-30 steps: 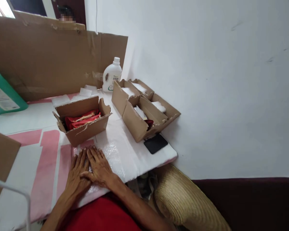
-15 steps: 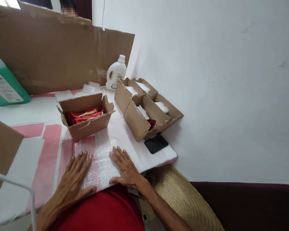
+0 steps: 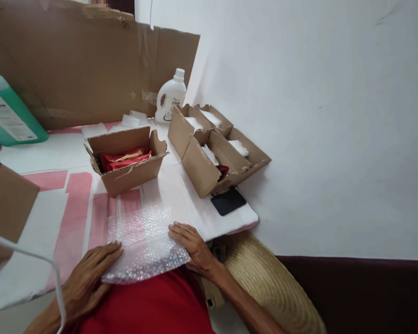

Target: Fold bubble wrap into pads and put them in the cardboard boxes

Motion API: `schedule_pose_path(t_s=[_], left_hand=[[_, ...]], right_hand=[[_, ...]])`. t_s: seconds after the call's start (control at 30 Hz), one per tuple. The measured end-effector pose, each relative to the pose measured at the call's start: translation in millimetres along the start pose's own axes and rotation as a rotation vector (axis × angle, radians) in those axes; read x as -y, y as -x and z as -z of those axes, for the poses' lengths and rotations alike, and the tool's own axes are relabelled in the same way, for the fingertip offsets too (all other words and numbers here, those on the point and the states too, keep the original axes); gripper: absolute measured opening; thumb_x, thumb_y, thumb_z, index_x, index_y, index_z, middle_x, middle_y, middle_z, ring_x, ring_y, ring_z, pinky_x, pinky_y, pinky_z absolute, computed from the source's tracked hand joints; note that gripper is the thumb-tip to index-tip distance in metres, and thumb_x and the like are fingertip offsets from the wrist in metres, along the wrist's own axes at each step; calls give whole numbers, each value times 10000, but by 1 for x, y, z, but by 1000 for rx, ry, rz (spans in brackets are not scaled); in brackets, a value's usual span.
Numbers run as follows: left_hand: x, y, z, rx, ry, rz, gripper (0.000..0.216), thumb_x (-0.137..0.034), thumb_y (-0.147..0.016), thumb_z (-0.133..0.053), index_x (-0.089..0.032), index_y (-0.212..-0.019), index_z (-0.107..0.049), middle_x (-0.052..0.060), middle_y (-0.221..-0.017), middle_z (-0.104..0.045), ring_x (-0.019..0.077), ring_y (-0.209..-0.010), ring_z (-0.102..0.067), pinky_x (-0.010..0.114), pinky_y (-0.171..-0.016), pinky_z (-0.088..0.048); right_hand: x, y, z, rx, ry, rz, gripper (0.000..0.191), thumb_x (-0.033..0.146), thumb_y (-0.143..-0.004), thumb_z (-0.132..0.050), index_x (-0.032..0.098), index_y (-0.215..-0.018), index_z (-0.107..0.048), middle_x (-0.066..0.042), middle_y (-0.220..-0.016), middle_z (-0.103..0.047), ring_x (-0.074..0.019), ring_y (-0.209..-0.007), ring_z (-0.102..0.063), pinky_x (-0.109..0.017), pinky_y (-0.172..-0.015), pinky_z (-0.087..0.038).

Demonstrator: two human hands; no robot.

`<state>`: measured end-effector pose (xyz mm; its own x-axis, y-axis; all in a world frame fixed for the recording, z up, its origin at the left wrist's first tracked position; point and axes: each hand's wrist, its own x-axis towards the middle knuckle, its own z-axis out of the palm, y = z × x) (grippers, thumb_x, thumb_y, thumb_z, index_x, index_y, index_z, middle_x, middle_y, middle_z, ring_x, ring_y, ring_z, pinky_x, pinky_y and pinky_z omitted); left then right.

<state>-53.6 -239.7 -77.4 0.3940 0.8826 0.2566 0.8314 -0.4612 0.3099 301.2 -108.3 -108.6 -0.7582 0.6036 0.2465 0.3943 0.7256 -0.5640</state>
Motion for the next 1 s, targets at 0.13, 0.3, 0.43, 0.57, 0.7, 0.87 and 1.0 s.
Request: schedule_pose_path(t_s=[0.13,0.3,0.43,0.57,0.7,0.87,1.0], left_hand=[[10,-1,-9,-121,132,64,489,-183,-865,-540,-296,-1335,-609,63,-1210,-736,217,-1095,-704,312,-941,-559],[0,-14,-25,-349,263,230,231,-293,-908,-595,-250,-1119,-676,40,-1023,-733,189,-935,-718,268,-806,-577],[-21,-27,-31,-437,165,445,113,-315,-939,-593,-221,-916,-651,20,-883,-660,171,-811,-668,283,-759,-536],[-30,-34,-35,-500,-1,439,123,-316,-951,-583,-207,-902,-617,32,-894,-625,183,-815,-636,309,-765,-503],[-29,-36,-38,-489,-46,406,104,-292,-953,-589,-207,-893,-587,32,-888,-611,189,-832,-613,320,-783,-481],[-27,-38,-39,-461,-42,440,143,-298,-939,-620,-217,-847,-547,13,-833,-584,179,-790,-580,309,-756,-457],[-27,-40,-41,-454,-82,445,156,-317,-939,-614,-222,-835,-546,9,-818,-586,180,-780,-574,306,-739,-448]], right_hand=[[0,-9,-12,-253,-114,-48,248,320,-1013,-560,248,-1208,-696,-86,-1217,-739,-259,-1194,-640,-455,-1001,-481],[12,-20,-26,-416,-157,-241,120,256,-994,-580,233,-991,-698,-69,-1071,-737,-248,-1037,-652,-429,-901,-483],[22,-23,-34,-488,-91,-343,122,231,-999,-551,227,-963,-668,-86,-1117,-666,-254,-1088,-580,-438,-934,-480],[24,-26,-37,-515,-22,-408,154,244,-1029,-509,218,-939,-632,-90,-1112,-632,-251,-1084,-546,-451,-963,-470],[25,-28,-39,-508,29,-401,147,214,-1028,-495,209,-935,-608,-91,-1107,-626,-245,-1064,-543,-446,-951,-470],[24,-30,-44,-565,102,-380,117,191,-1001,-526,199,-897,-581,-102,-1082,-634,-247,-1045,-548,-437,-934,-476],[24,-33,-45,-596,118,-392,112,172,-972,-556,205,-865,-567,-96,-1058,-641,-247,-1026,-554,-428,-921,-479]])
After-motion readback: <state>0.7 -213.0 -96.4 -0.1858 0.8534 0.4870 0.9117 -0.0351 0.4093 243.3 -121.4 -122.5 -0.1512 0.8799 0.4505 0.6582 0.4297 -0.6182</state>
